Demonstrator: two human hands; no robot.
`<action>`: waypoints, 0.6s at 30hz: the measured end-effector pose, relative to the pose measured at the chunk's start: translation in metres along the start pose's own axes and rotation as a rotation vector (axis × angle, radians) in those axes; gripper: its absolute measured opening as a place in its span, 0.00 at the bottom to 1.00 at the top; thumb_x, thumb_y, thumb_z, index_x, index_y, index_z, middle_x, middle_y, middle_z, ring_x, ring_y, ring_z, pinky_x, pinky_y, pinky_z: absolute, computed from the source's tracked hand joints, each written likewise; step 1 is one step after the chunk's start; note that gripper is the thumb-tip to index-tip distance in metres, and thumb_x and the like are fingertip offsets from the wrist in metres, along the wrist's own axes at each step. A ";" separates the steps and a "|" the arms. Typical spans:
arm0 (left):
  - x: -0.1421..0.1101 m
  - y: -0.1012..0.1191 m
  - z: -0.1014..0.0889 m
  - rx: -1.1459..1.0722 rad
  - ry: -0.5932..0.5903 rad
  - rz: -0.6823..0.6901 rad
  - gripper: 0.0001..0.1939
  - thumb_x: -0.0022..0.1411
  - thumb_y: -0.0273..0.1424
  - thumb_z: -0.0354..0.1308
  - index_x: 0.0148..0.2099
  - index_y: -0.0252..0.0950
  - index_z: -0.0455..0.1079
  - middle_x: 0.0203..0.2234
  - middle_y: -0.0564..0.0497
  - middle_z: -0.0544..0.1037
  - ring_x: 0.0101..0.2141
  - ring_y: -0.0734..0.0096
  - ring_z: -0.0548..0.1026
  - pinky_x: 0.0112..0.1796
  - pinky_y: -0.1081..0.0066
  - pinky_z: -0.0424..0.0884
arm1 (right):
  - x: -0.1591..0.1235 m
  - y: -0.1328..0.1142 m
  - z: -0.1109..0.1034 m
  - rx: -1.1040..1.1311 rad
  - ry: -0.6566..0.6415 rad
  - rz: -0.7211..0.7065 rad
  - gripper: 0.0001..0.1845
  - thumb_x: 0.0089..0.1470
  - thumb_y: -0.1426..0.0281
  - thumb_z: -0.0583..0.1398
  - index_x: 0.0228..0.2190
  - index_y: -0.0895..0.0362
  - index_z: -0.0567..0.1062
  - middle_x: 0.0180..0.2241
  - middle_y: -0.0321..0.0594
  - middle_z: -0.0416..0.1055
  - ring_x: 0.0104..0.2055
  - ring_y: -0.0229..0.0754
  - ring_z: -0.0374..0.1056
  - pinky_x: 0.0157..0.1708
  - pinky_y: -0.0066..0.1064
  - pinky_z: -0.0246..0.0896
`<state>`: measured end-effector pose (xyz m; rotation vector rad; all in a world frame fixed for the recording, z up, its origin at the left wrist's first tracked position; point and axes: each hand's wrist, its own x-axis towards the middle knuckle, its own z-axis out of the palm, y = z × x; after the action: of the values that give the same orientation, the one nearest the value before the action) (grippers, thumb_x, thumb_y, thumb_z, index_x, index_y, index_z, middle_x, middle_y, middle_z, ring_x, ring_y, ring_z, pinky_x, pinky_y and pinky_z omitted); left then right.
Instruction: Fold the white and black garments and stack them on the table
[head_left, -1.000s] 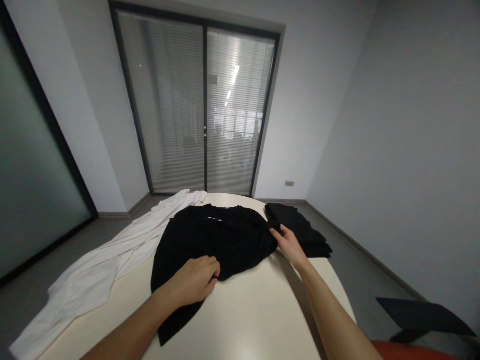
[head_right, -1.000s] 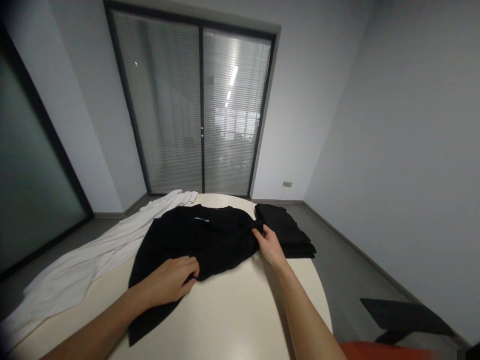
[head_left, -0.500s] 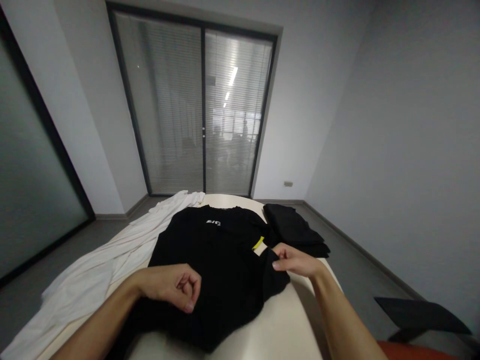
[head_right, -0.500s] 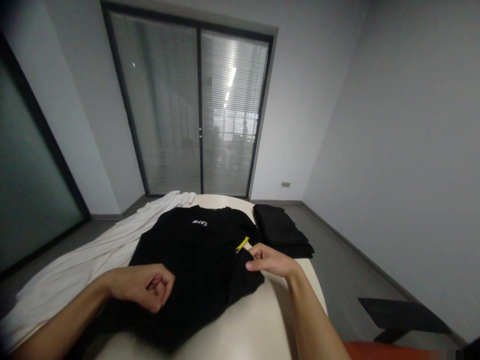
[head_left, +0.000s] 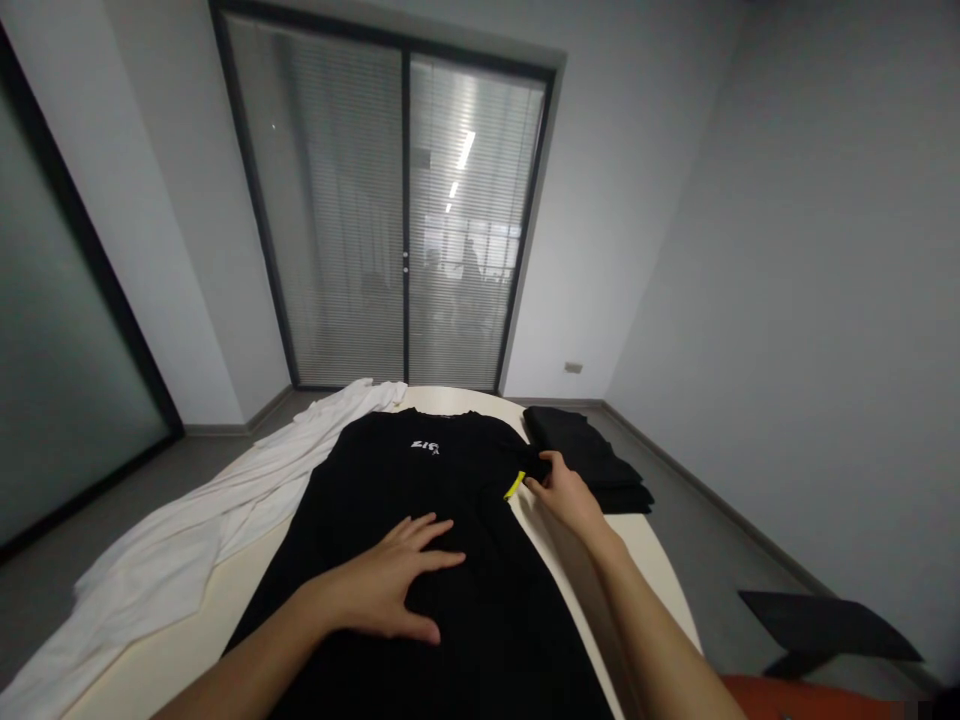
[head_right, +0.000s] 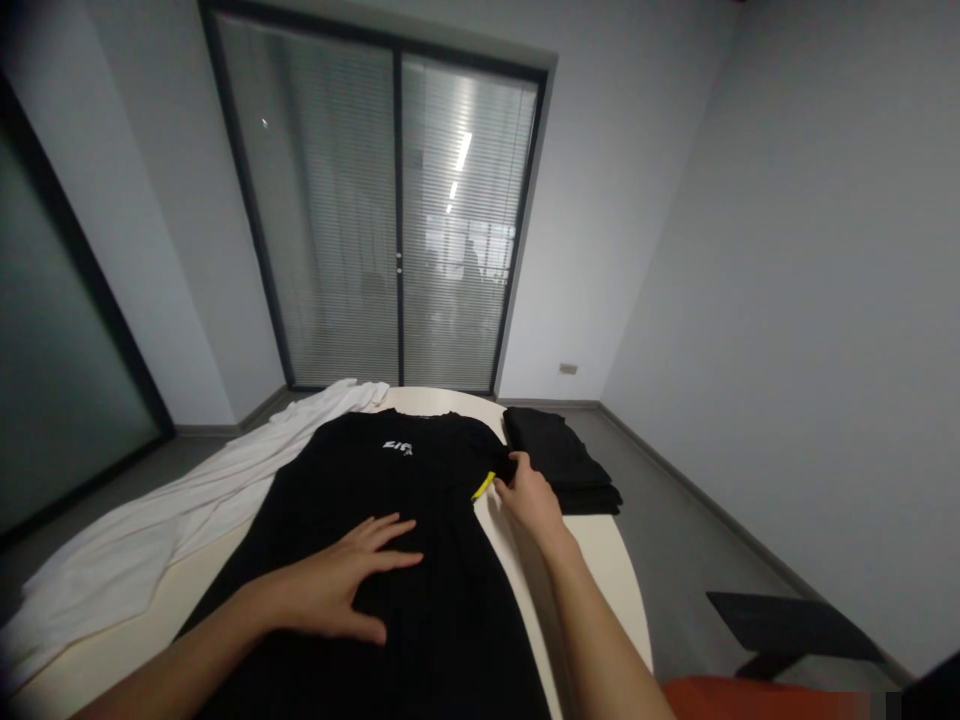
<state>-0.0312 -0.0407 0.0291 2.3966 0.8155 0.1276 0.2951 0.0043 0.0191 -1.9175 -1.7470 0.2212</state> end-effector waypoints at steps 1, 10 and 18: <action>-0.001 0.000 0.001 0.006 -0.048 -0.006 0.45 0.48 0.51 0.70 0.67 0.55 0.59 0.71 0.45 0.47 0.69 0.39 0.42 0.63 0.37 0.40 | 0.002 0.005 0.005 -0.050 0.008 0.035 0.32 0.55 0.61 0.61 0.58 0.61 0.64 0.32 0.47 0.77 0.35 0.51 0.74 0.34 0.35 0.62; -0.008 0.011 -0.006 -0.017 -0.167 0.012 0.40 0.39 0.53 0.73 0.56 0.54 0.73 0.70 0.48 0.52 0.68 0.37 0.43 0.62 0.39 0.45 | 0.004 0.007 0.022 -0.069 0.028 0.013 0.16 0.62 0.62 0.54 0.46 0.55 0.74 0.30 0.45 0.78 0.32 0.47 0.75 0.32 0.32 0.60; 0.002 0.007 0.000 -0.053 -0.007 -0.001 0.44 0.43 0.53 0.72 0.62 0.49 0.68 0.70 0.44 0.50 0.69 0.41 0.42 0.64 0.39 0.37 | 0.003 -0.014 0.012 0.129 0.143 -0.131 0.18 0.62 0.64 0.51 0.49 0.57 0.70 0.40 0.48 0.77 0.37 0.47 0.74 0.38 0.34 0.62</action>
<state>-0.0263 -0.0436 0.0331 2.3454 0.8002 0.1381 0.2781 0.0107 0.0168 -1.6790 -1.7121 0.1419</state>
